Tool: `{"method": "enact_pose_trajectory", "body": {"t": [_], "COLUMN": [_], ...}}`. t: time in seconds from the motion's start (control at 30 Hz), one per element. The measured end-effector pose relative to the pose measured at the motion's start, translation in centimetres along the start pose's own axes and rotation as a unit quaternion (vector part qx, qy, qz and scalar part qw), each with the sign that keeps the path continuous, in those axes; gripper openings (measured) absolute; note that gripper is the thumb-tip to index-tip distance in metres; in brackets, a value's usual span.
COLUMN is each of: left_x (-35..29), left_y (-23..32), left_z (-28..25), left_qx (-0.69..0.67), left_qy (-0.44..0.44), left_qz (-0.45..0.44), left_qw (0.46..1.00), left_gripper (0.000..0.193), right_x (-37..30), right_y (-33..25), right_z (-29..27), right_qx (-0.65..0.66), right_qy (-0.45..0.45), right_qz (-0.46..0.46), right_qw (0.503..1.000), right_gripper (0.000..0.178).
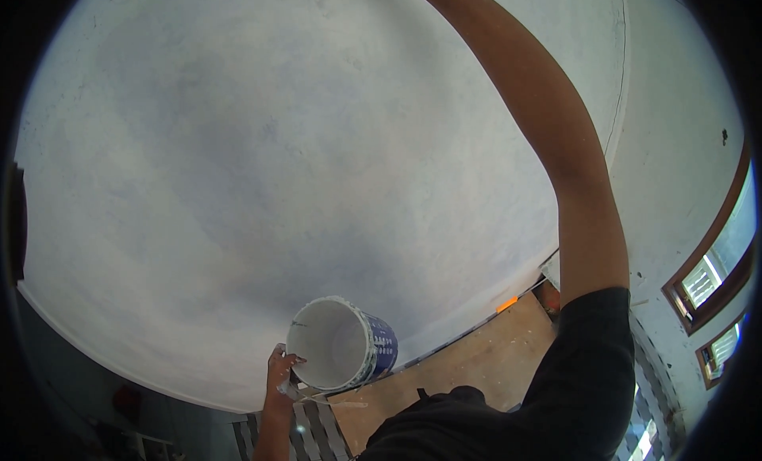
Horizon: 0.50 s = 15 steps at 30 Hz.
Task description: Applying plaster to a wall using a wide paint brush.
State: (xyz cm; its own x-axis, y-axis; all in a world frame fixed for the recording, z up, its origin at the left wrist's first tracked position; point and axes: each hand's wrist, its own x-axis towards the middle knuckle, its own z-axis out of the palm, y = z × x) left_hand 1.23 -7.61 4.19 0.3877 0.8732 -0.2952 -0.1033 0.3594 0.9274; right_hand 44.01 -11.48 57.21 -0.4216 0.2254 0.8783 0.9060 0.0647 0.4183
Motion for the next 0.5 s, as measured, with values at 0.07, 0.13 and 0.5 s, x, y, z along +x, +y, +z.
{"method": "enact_pose_trajectory", "body": {"t": [0.07,0.13,0.5], "left_x": [0.6,0.5,-0.5], "left_y": [-0.5,-1.1,0.7], "left_z": [-0.5,-0.6,0.8], "left_qx": [0.031,0.018,0.004], "left_qy": [0.0,-0.006,0.023], "left_qz": [0.0,-0.002,-0.019], "left_qw": [1.0,1.0,1.0], "left_gripper": [0.024,0.024,0.023], "right_x": [1.6,1.2,-15.1], "right_y": [0.4,1.1,-3.6], "right_z": [-0.4,0.5,1.2], "right_qx": [0.081,0.031,0.05], "right_qy": [0.022,0.031,-0.2], "right_qz": [-0.032,-0.047,-0.091], "right_qw": [0.996,0.998,0.974], "right_gripper": [0.026,0.027,0.035]}}
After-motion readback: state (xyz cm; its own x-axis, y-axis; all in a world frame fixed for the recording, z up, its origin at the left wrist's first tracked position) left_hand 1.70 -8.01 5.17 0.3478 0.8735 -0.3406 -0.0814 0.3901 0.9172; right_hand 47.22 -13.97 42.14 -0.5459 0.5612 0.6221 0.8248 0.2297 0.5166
